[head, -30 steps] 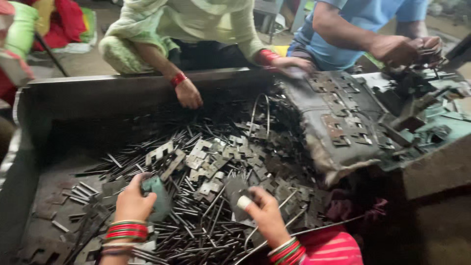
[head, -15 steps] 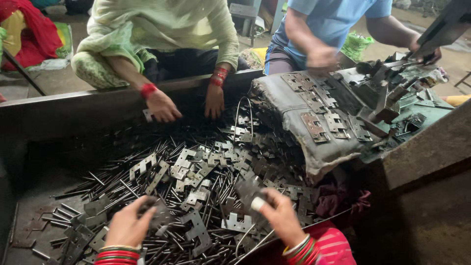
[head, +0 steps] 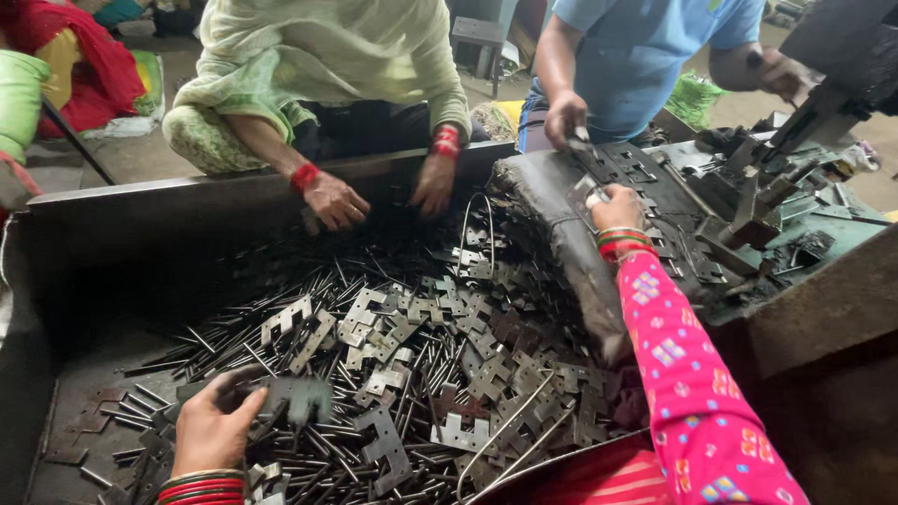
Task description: The person sorts metal hinges and pins from a large metal bin by hand, selecting specific components and setting them aside or moving them within the bin.
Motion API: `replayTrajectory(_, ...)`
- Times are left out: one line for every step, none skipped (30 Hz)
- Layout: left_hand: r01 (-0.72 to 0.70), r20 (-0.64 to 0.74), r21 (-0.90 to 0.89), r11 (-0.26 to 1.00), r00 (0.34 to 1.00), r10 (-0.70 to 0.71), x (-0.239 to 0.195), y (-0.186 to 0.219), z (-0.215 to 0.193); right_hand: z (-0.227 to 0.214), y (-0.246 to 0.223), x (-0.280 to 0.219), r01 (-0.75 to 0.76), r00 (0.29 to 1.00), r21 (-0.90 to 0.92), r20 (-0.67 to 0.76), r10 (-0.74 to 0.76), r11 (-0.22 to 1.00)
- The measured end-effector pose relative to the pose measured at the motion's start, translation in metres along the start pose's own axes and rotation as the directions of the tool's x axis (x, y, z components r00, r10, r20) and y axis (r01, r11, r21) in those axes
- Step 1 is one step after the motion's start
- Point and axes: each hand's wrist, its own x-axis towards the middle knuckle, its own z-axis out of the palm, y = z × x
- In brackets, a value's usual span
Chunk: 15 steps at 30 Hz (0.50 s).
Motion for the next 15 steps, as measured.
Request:
replayTrajectory(0.039, 0.083, -0.307, 0.951, 0.996, -0.014, 0.004, -0.004, 0.001, 0.005, 0.005, 0.006, -0.020, 0.999, -0.060, 0.046, 0.023, 0.998)
replayTrajectory(0.097, 0.163, -0.582, 0.807, 0.987, -0.001, 0.006, -0.006, 0.000, 0.008, 0.007, 0.006, -0.017, 0.999, -0.058, 0.050, 0.020, 0.998)
replayTrajectory(0.098, 0.160, -0.581, 0.808, 0.987, -0.004, 0.009, -0.004, -0.002, 0.008, 0.008, 0.000, 0.107, 0.984, -0.195, -0.116, -0.132, 0.975)
replayTrajectory(0.071, 0.195, -0.606, 0.792, 0.979, 0.061, 0.009, -0.003, -0.005, 0.008, 0.010, -0.015, 0.205, 0.923, -0.349, -0.243, -0.299, 0.915)
replayTrajectory(0.047, 0.228, -0.631, 0.774, 0.965, 0.127, 0.007, 0.000, -0.009, 0.005, 0.009, -0.033, 0.212, 0.926, -0.350, -0.227, -0.303, 0.912)
replayTrajectory(0.058, 0.224, -0.628, 0.776, 0.969, 0.108, 0.003, 0.007, -0.011, 0.002, 0.001, -0.051, 0.311, 0.883, -0.265, -0.275, -0.380, 0.913)
replayTrajectory(0.112, 0.277, -0.714, 0.691, 0.952, 0.131, -0.004, 0.016, -0.008, 0.001, -0.009, -0.075, 0.408, 0.833, -0.179, -0.328, -0.445, 0.895)
replayTrajectory(0.166, 0.319, -0.788, 0.593, 0.934, 0.162, -0.012, 0.025, -0.004, 0.004, -0.023, -0.103, 0.525, 0.721, -0.264, -0.368, -0.587, 0.809)
replayTrajectory(0.169, 0.310, -0.788, 0.592, 0.940, 0.145, -0.021, 0.034, 0.000, 0.004, -0.037, -0.134, 0.621, 0.585, -0.350, -0.390, -0.712, 0.702)
replayTrajectory(0.239, 0.349, -0.902, 0.359, 0.894, 0.282, -0.028, 0.043, 0.002, 0.002, -0.048, -0.168, 0.684, 0.728, 0.098, -0.147, -0.669, 0.723)
replayTrajectory(0.324, 0.339, -0.940, 0.109, 0.841, 0.423, -0.035, 0.050, 0.002, 0.005, -0.062, -0.207, 0.761, 0.648, 0.152, -0.126, -0.751, 0.631)
replayTrajectory(0.317, 0.333, -0.942, 0.110, 0.848, 0.413, -0.041, 0.056, 0.000, 0.003, -0.072, -0.244, 0.625, 0.715, 0.318, 0.134, -0.686, 0.713)
replayTrajectory(0.352, 0.388, -0.922, 0.164, 0.828, 0.405, -0.047, 0.062, -0.002, 0.005, -0.083, -0.282, 0.491, 0.701, 0.422, 0.329, -0.633, 0.762)
replayTrajectory(0.386, 0.444, -0.896, 0.219, 0.802, 0.400, -0.050, 0.071, -0.004, 0.008, -0.094, -0.313, 0.536, 0.612, 0.483, 0.343, -0.712, 0.693)
replayTrajectory(0.382, 0.440, -0.898, 0.221, 0.806, 0.395, -0.053, 0.079, -0.010, 0.012, -0.103, -0.341, 0.479, 0.558, 0.403, 0.547, -0.625, 0.780)
